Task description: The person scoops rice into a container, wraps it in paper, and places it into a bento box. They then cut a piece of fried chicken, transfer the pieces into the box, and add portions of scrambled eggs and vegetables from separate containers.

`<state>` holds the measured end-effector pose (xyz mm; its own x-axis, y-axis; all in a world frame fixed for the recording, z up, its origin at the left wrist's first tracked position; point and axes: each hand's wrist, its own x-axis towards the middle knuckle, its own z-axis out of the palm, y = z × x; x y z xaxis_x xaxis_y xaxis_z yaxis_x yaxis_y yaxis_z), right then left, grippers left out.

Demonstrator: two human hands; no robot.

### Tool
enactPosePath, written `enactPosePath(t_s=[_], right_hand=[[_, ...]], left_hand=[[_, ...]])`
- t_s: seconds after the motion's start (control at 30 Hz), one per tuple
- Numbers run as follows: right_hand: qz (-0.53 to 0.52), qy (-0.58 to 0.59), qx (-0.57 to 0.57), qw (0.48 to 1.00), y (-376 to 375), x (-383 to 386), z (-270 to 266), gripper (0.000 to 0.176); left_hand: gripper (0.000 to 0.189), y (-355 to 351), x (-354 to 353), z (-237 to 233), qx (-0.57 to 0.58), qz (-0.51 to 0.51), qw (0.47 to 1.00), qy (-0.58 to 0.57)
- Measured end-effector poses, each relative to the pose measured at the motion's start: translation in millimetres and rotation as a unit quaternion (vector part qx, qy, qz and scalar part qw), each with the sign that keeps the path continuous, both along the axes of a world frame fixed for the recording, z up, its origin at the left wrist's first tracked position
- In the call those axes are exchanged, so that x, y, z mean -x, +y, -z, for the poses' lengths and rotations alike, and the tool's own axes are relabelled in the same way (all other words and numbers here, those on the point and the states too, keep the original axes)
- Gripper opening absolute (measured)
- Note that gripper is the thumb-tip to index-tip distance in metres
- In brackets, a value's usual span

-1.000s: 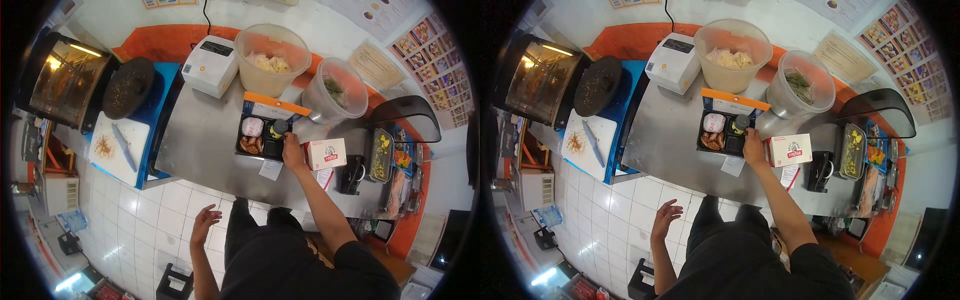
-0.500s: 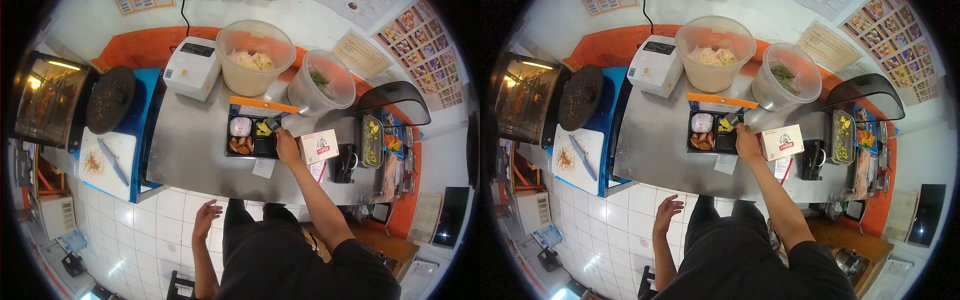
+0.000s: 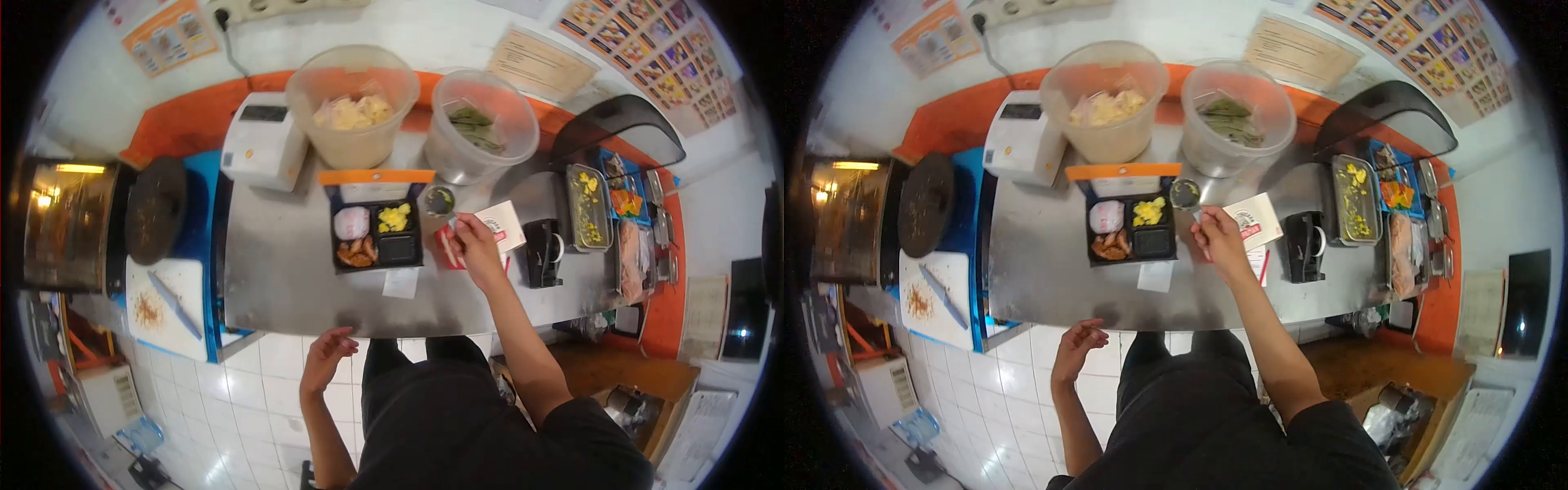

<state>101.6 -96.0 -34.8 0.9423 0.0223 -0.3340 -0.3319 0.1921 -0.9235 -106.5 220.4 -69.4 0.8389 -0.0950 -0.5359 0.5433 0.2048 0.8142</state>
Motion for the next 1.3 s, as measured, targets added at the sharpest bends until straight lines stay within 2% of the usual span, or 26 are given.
enactPosePath(t_s=[0.07, 0.13, 0.2, 0.23, 0.27, 0.33, 0.37, 0.43, 0.5, 0.57, 0.63, 0.67, 0.73, 0.8, 0.9, 0.97, 1.0, 1.1, 1.17, 1.2, 1.23, 1.27, 1.3], right_hand=[[0.096, 0.018, -0.142, 0.985, -42.7, 8.3, -21.3, 0.019], [0.203, -0.004, -0.155, 0.967, -109.1, 12.6, -16.4, 0.019], [0.247, -0.053, -0.125, 0.959, -181.2, 16.8, -15.5, 0.017], [0.279, -0.055, -0.064, 0.956, -215.9, 17.3, -11.7, 0.017], [0.309, -0.054, -0.003, 0.95, -250.8, 17.5, -5.0, 0.017], [0.29, -0.043, 0.1, 0.951, -323.3, 19.9, 21.1, 0.018], [0.289, -0.025, 0.148, 0.945, -351.2, 20.8, 31.3, 0.019], [0.288, 0.016, 0.241, 0.926, -395.7, 21.7, 52.5, 0.021], [0.277, -0.029, 0.307, 0.91, -429.8, 24.1, 82.7, 0.023], [0.254, -0.04, 0.36, 0.897, -452.3, 28.6, 84.3, 0.026], [0.242, -0.039, 0.365, 0.898, -466.3, 36.4, 83.6, 0.026], [0.234, -0.041, 0.367, 0.899, -473.5, 39.0, 84.0, 0.026], [0.236, -0.052, 0.353, 0.904, -486.1, 45.6, 79.1, 0.025], [0.246, -0.035, 0.327, 0.912, -492.8, 49.0, 67.7, 0.024], [0.197, -0.052, 0.451, 0.869, -517.3, 29.7, 64.7, 0.024], [0.202, -0.11, 0.507, 0.83, -535.3, -4.9, 88.8, 0.023], [0.202, -0.11, 0.538, 0.811, -538.1, -26.5, 82.5, 0.025], [0.206, -0.098, 0.59, 0.774, -540.2, -94.5, 86.8, 0.031], [0.252, -0.042, 0.522, 0.814, -537.4, -135.5, 102.1, 0.037], [0.252, -0.04, 0.538, 0.803, -535.6, -145.9, 116.4, 0.038], [0.251, -0.039, 0.554, 0.792, -533.8, -156.3, 130.7, 0.04], [0.224, -0.065, 0.618, 0.751, -530.8, -164.3, 149.6, 0.041], [0.2, -0.071, 0.632, 0.745, -526.9, -168.0, 156.3, 0.041]], left_hand=[[0.025, -16.5, -40.8, -36.1, -0.005, 0.071, 0.996, -0.053], [0.02, -44.5, -88.8, -82.1, -0.008, 0.13, 0.985, -0.111], [0.017, -88.3, -148.7, -139.5, -0.06, 0.18, 0.952, -0.24], [0.016, -112.4, -181.0, -160.7, -0.092, 0.198, 0.93, -0.297], [0.016, -133.1, -217.0, -170.7, -0.146, 0.231, 0.901, -0.338], [0.017, -179.1, -290.9, -188.3, -0.229, 0.261, 0.852, -0.393], [0.018, -203.7, -329.5, -187.9, -0.257, 0.263, 0.836, -0.408], [0.027, -235.4, -415.4, -147.0, -0.334, 0.307, 0.793, -0.408], [0.037, -253.7, -497.6, -90.8, -0.465, 0.384, 0.668, -0.437], [0.044, -274.1, -539.3, -58.0, -0.591, 0.423, 0.581, -0.367], [0.042, -285.0, -569.5, -36.0, -0.597, 0.461, 0.558, -0.347], [0.039, -282.9, -575.2, -13.8, -0.627, 0.426, 0.526, -0.386], [0.033, -283.7, -591.5, 1.8, -0.667, 0.38, 0.494, -0.409], [0.025, -283.8, -597.6, 7.9, -0.693, 0.365, 0.501, -0.368], [0.017, -290.7, -579.6, -22.2, -0.681, 0.306, 0.496, -0.443], [0.016, -307.9, -553.7, -53.4, -0.665, 0.279, 0.551, -0.419], [0.016, -315.1, -543.2, -61.0, -0.654, 0.266, 0.578, -0.408], [0.018, -307.7, -528.4, -63.4, -0.629, 0.284, 0.622, -0.369], [0.02, -316.7, -508.8, -78.9, -0.621, 0.253, 0.562, -0.484], [0.021, -327.9, -496.5, -93.0, -0.611, 0.237, 0.529, -0.54], [0.02, -358.0, -468.8, -123.6, -0.588, 0.18, 0.603, -0.509], [0.019, -394.6, -433.0, -154.1, -0.56, 0.121, 0.671, -0.471], [0.019, -414.2, -402.1, -168.5, -0.504, 0.119, 0.725, -0.454]])
